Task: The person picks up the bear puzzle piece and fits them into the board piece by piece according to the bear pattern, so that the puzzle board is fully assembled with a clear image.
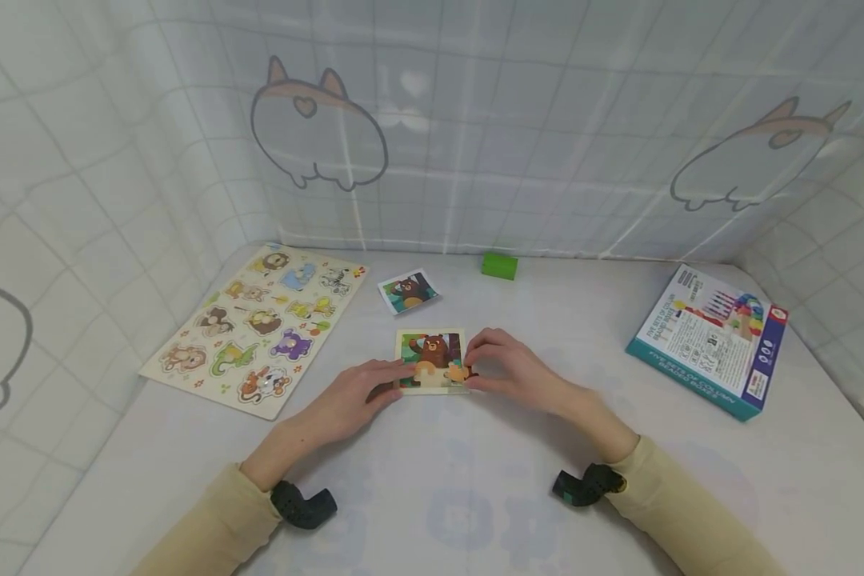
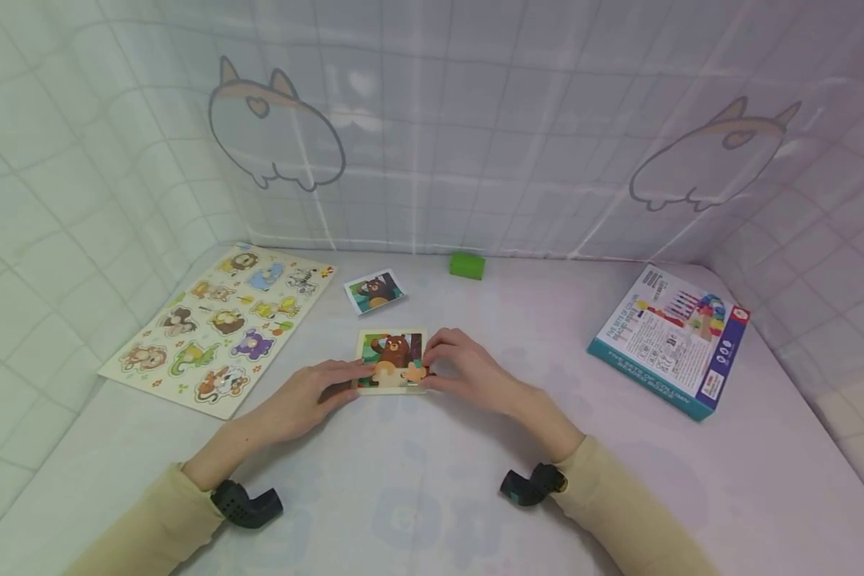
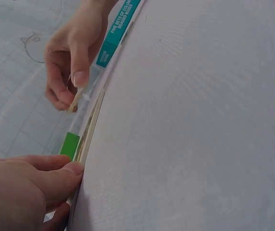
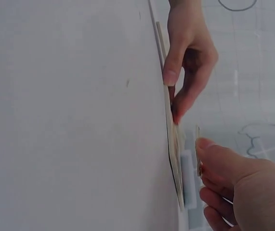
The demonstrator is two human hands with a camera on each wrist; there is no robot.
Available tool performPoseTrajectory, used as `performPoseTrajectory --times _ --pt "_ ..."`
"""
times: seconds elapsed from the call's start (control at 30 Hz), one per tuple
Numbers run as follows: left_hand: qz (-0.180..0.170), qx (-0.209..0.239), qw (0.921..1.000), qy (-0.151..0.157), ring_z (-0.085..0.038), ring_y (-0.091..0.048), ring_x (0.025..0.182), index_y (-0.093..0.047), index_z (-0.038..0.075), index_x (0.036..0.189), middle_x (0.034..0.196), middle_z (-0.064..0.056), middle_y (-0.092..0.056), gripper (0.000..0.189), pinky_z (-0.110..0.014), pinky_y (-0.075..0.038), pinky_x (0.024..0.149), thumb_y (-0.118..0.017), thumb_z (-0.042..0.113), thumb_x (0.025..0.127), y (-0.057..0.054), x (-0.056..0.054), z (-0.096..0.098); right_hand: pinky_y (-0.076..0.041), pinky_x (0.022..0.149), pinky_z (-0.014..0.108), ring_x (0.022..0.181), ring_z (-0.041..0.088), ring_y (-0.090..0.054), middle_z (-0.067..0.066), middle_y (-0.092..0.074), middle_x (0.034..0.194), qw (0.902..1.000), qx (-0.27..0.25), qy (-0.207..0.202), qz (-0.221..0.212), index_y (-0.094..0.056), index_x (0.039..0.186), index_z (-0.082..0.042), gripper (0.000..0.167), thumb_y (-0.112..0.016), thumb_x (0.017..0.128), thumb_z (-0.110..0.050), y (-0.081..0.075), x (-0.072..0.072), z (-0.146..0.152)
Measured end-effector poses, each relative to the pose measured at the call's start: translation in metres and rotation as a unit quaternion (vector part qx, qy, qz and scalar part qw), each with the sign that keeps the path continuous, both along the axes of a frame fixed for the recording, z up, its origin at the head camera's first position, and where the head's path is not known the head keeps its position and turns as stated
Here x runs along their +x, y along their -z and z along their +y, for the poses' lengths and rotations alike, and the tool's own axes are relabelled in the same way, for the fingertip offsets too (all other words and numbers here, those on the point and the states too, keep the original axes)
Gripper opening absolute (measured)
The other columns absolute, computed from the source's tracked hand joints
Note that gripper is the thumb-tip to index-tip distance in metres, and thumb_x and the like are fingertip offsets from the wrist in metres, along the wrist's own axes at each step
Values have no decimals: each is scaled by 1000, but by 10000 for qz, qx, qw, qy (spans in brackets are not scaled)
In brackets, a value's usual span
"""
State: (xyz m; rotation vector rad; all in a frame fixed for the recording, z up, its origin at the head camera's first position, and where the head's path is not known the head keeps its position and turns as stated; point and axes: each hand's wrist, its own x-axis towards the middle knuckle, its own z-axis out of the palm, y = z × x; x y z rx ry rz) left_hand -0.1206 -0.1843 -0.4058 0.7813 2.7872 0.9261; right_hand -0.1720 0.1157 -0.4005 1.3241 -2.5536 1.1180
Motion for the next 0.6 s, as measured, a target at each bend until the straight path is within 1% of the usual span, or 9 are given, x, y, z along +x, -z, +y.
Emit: performPoseTrajectory --times 0.13,0.23,0.33,0.6 --pt "12 -73 10000 -12 -30 -51 136 -58 20 142 145 -8 -57 42 -51 -43 111 -62 20 100 0 0 1 -50 97 35 109 16 -54 1 -62 110 9998 178 6 38 -72 96 -10 15 -80 86 -18 1 -4 -15" --pt "-51 -129 9999 -65 -30 -51 136 -58 22 142 145 -7 -56 41 -51 -43 112 -61 22 101 0 0 2 -49 99 36 110 16 -54 1 -62 111 9996 281 13 43 -72 96 -10 15 -80 87 -20 2 -6 -24" --pt "-58 -148 9999 -63 -30 -51 136 -58 22 142 145 -7 -57 41 -51 -43 112 -61 22 101 -1 0 2 -49 100 37 111 18 -54 3 -62 112 9995 306 -12 21 -72 96 -9 16 -79 87 -20 2 -6 -31" --pt "-32 -137 9999 -44 -28 -50 137 -58 23 142 146 -6 -56 42 -50 -44 112 -62 23 100 -1 0 2 -49 99 38 111 19 -55 3 -62 115 9987 490 80 -82 -71 98 -9 18 -78 88 -21 5 -5 -36"
